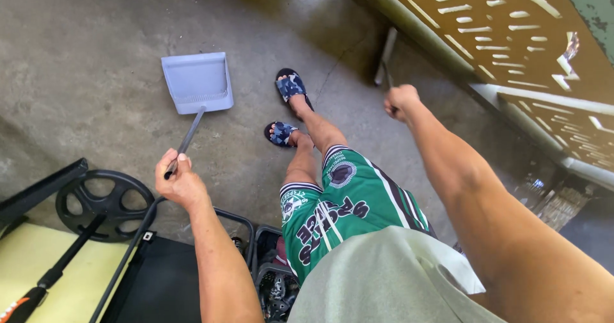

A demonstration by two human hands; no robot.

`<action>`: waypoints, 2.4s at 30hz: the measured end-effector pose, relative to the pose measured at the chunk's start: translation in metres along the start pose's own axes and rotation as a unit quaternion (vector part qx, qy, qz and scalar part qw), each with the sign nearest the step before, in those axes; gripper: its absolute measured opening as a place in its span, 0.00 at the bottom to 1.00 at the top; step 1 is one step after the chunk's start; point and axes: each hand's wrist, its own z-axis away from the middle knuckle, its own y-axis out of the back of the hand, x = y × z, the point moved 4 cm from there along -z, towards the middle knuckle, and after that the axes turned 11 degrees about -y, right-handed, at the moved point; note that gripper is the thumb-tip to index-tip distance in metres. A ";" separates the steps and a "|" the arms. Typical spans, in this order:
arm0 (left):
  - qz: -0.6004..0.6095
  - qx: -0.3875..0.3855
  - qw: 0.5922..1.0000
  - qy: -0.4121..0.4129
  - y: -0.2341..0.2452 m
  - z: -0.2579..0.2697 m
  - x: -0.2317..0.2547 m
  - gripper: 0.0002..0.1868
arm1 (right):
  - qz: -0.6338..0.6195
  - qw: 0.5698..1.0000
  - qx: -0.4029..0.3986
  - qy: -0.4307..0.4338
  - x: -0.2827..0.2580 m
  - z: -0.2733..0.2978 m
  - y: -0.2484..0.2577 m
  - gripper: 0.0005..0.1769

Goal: Assembling the handles of a broom and a dustpan on a balcony.

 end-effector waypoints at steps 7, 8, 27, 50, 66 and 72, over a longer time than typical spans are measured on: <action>-0.021 -0.011 1.000 0.021 -0.009 0.006 0.026 0.12 | 0.431 0.855 -0.041 0.287 -0.040 0.048 -0.169 0.02; -0.030 -0.014 0.999 0.023 -0.013 0.007 0.029 0.11 | 0.096 0.981 -0.141 0.094 -0.055 0.095 -0.185 0.02; -0.039 -0.038 0.998 0.019 -0.037 -0.003 0.058 0.13 | 0.032 0.997 -0.074 0.005 -0.054 0.063 -0.109 0.09; -0.092 0.024 0.995 -0.036 -0.033 0.000 0.061 0.12 | 0.299 0.914 -0.171 0.214 -0.203 0.156 -0.299 0.01; -0.084 0.091 0.992 -0.015 -0.012 0.004 0.097 0.12 | 0.243 0.949 -0.145 0.138 -0.193 0.147 -0.210 0.05; -0.101 0.100 0.990 -0.025 -0.018 0.019 0.094 0.13 | 0.252 0.934 -0.177 0.180 -0.288 0.144 -0.345 0.16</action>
